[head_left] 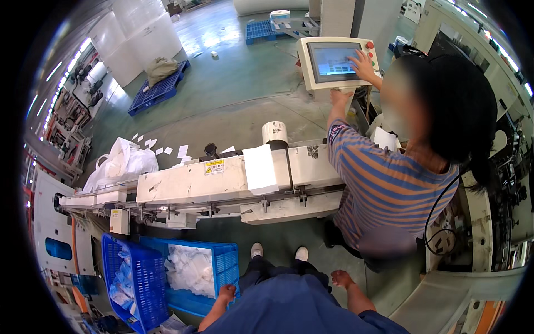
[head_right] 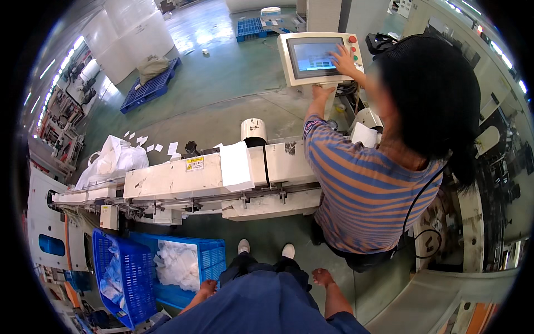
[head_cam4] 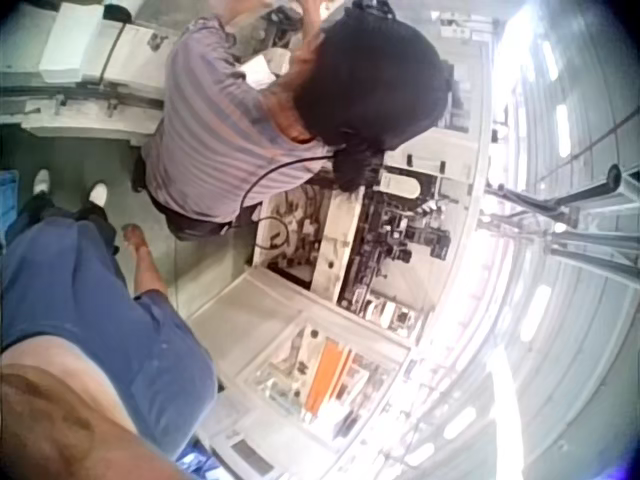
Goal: The person operates a control panel on a large industrial machine, then walks to a conveyor to collect and stack white folded paper products. They return to the machine to adjust a cardboard guide on the conveyor belt and interact with the control panel again.
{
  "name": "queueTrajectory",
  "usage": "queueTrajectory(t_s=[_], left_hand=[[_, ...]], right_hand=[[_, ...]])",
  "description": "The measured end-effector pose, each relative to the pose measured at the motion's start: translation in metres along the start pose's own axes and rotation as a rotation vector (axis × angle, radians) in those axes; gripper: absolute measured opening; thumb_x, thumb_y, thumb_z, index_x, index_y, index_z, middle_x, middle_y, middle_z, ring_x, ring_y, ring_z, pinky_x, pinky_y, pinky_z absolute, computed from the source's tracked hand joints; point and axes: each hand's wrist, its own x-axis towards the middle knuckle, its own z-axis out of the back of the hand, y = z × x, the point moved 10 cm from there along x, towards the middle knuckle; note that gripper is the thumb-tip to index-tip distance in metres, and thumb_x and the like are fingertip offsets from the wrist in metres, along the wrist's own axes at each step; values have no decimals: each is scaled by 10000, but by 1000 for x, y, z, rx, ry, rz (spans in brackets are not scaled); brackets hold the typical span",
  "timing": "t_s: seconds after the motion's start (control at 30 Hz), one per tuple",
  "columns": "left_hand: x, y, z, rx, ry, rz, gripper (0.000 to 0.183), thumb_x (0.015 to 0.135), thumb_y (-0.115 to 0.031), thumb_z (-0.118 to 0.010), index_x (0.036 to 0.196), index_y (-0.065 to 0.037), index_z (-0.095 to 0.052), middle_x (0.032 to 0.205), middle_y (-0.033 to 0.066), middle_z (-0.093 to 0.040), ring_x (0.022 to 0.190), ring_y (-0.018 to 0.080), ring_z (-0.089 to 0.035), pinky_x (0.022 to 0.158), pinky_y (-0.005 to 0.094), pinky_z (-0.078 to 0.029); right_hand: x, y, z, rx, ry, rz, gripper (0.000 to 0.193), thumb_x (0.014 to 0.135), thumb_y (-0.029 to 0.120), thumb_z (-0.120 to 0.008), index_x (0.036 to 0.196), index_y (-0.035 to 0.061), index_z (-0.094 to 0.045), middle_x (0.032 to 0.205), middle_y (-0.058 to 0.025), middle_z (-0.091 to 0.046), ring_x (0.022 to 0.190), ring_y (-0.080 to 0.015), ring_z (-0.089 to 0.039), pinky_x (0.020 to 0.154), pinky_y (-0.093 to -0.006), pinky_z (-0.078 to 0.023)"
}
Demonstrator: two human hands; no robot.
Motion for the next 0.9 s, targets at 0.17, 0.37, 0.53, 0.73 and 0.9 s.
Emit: queueTrajectory(t_s=[0.17, 0.37, 0.53, 0.73, 0.9], left_hand=[[18, 1, -7, -50, 31, -62, 293, 889, -261, -594, 998, 3, -655, 737, 80, -633, 562, 178, -605, 515, 304, -486], [20, -51, -6, -6, -39, -173, 332, 873, -289, -607, 1037, -5, -654, 800, 99, -662, 605, 184, -640, 548, 312, -505], [16, -75, -6, 33, -29, -205, 349, 874, -304, -601, 1058, -13, -658, 814, 109, -675, 607, 190, -649, 570, 312, -519], [31, -48, -7, 99, 1, -164, 335, 873, -288, -611, 1044, -5, -667, 760, 95, -666, 610, 184, -656, 552, 308, -517], [19, -32, -10, 13, -8, -65, 321, 868, -272, -620, 1031, 1, -665, 741, 93, -648, 602, 187, -643, 552, 311, -520]], right_hand=[[-1, -8, 2, 51, 33, -55, 125, 922, 186, -575, 859, 82, -547, 662, -5, -453, 522, -107, -393, 442, -272, -286], [10, -9, 10, 21, 32, -63, 204, 890, 238, -615, 961, 48, -595, 740, -48, -557, 552, -138, -503, 447, -272, -375], [1, 4, 6, 71, 1, -71, 130, 899, 193, -596, 887, 69, -560, 682, -36, -492, 493, -115, -420, 408, -268, -292], [-4, 6, 5, 11, -5, -97, 195, 907, 203, -605, 992, 28, -595, 718, -56, -520, 494, -127, -431, 418, -276, -311], [0, 5, 6, 46, 29, -73, 206, 914, 216, -604, 987, 24, -595, 734, -68, -542, 537, -137, -483, 435, -283, -336]])
